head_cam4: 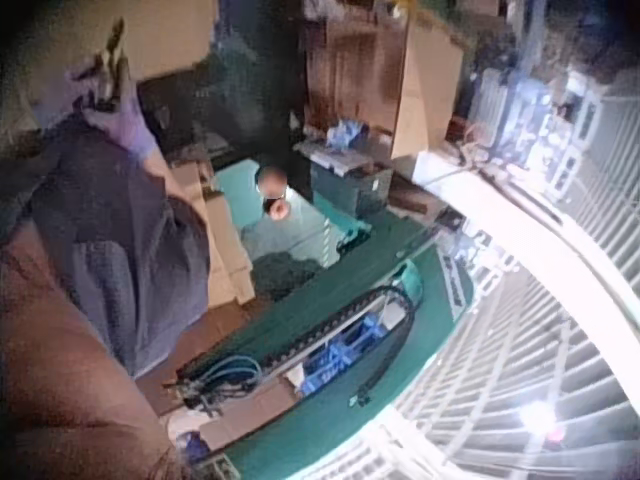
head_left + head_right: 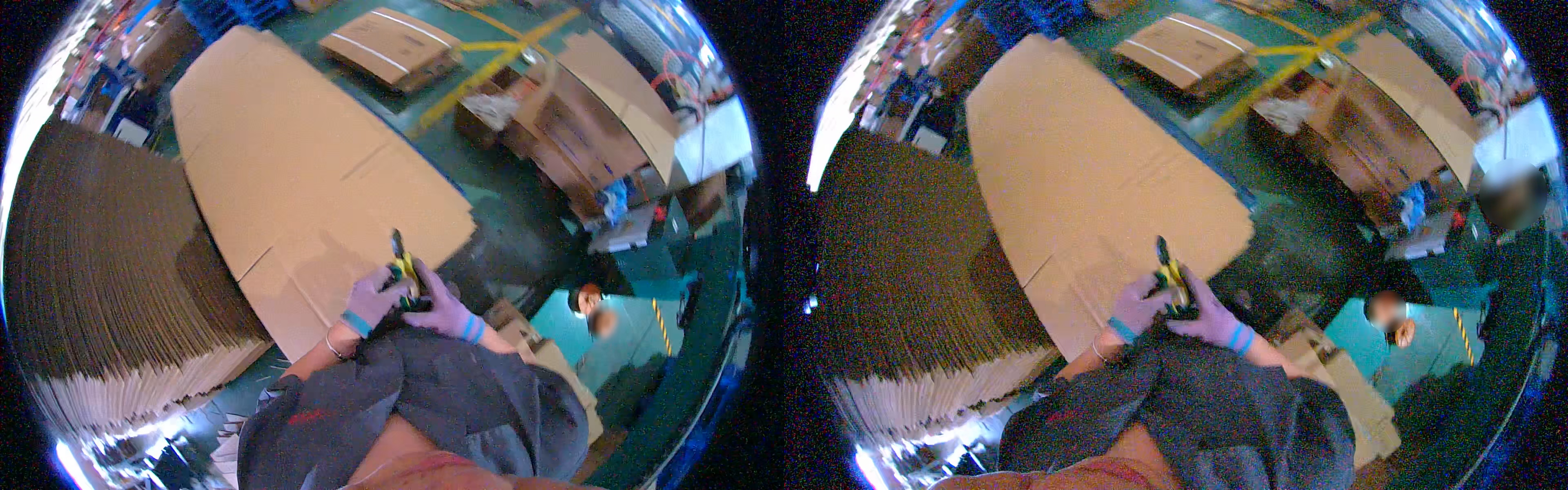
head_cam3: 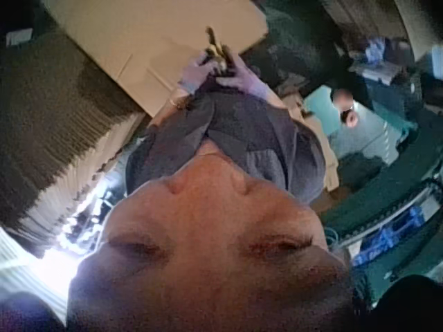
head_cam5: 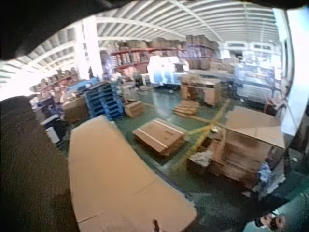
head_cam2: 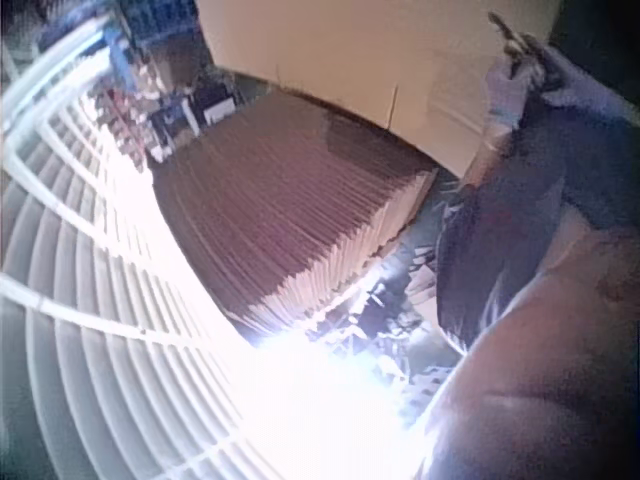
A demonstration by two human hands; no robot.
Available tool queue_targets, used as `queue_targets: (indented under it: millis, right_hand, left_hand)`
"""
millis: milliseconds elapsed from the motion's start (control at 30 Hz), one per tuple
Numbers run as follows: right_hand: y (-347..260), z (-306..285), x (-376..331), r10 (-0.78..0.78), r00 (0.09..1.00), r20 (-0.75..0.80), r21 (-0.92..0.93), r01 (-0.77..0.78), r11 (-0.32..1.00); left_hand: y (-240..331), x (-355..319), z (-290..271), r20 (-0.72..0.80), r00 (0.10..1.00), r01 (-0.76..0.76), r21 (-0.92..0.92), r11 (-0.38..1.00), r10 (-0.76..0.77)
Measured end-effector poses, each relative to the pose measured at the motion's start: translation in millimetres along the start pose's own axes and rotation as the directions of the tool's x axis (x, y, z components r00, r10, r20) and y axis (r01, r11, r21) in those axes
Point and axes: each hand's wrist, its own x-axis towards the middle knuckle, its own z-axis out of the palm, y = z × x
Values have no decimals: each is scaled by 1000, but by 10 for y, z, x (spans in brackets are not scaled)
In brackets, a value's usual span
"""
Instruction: The person cuts a wire on a machine with pliers, then prepares a coil of copper wire by cutting its plastic bindings. They place the copper coil onto an orange spool and handle components inside an electrical cabinet after plugging in a small fan.
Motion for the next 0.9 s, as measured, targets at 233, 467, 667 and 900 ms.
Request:
queue_targets:
  millis: [233,467,667,900]
  right_hand:
    - [-139,-849,308,138,981,139,529,-191,827]
    - [177,-1702,373,157,988,-5,189,-153,970]
    - [346,-2652,378,118,950,-290,409,11,912]
    - [793,-4218,837,291,926,-239,819,31,573]
  left_hand:
    - [1334,197,110,167,897,-417,624,661,409]
    - [2318,651,-168,195,628,-574,770,279,754]
    - [1616,2114,-5,95,790,-353,878,323,605]
    - [791,3346,395,-38,907,-140,912,386,419]
